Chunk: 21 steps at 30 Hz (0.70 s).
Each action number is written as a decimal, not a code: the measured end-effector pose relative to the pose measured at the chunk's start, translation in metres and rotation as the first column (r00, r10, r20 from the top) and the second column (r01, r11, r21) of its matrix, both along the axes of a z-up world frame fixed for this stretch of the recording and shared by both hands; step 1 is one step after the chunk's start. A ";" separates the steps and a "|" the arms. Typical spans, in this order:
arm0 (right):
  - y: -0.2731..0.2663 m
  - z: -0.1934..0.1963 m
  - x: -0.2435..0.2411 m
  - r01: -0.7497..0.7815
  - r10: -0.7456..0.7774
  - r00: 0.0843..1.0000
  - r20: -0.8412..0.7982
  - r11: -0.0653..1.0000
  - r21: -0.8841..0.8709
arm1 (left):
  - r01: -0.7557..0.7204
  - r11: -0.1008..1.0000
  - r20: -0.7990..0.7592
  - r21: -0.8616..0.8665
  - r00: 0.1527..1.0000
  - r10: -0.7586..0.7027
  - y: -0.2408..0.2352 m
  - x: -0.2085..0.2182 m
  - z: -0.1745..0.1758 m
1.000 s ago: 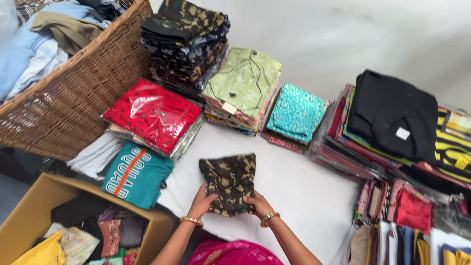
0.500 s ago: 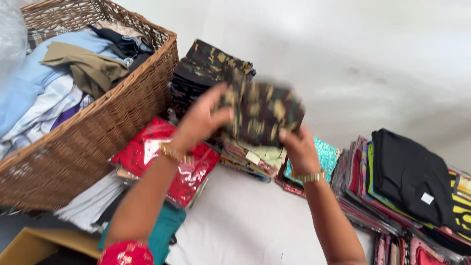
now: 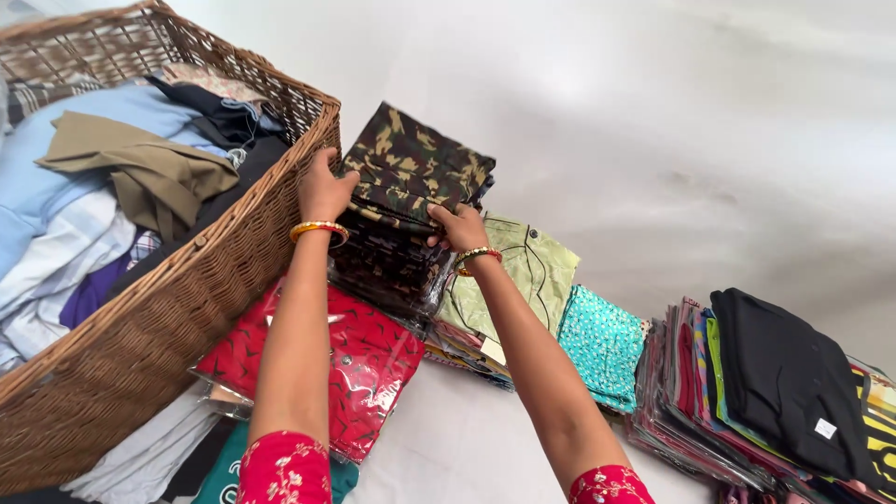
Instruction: The person folds a pair of yellow shorts and places them on a stack. They then pick up a pair of camouflage-patterned shorts, unfold them, and fold them neatly before placing them on a pile. The person repeats this process with another pair of camouflage shorts.
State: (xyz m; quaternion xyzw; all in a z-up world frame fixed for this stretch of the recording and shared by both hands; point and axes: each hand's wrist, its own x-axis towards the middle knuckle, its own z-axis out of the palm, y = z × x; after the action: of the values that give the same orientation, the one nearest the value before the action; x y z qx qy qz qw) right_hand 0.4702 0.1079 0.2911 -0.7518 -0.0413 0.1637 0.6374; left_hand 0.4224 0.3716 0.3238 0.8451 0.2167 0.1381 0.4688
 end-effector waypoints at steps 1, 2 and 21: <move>0.001 0.005 -0.005 0.000 0.000 1.000 -0.011 1.000 -0.006 | 0.000 1.000 -0.011 -0.006 1.000 0.000 0.002 0.000 -0.002; 0.001 0.011 -0.011 -0.003 0.010 0.998 0.066 0.995 -0.104 | -0.003 1.000 0.026 0.025 1.000 0.002 0.003 0.000 -0.003; -0.097 0.106 -0.193 -0.111 0.171 0.786 0.594 0.984 -0.137 | 0.372 0.673 -0.065 0.640 0.898 -0.435 -0.091 0.004 -0.009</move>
State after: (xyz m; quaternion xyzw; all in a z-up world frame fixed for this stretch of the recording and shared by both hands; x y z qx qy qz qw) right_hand 0.2771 0.0113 0.3974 -0.7889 -0.2903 -0.0351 0.5405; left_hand 0.4267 0.2808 0.3148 0.9722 -0.0574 0.1353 0.1823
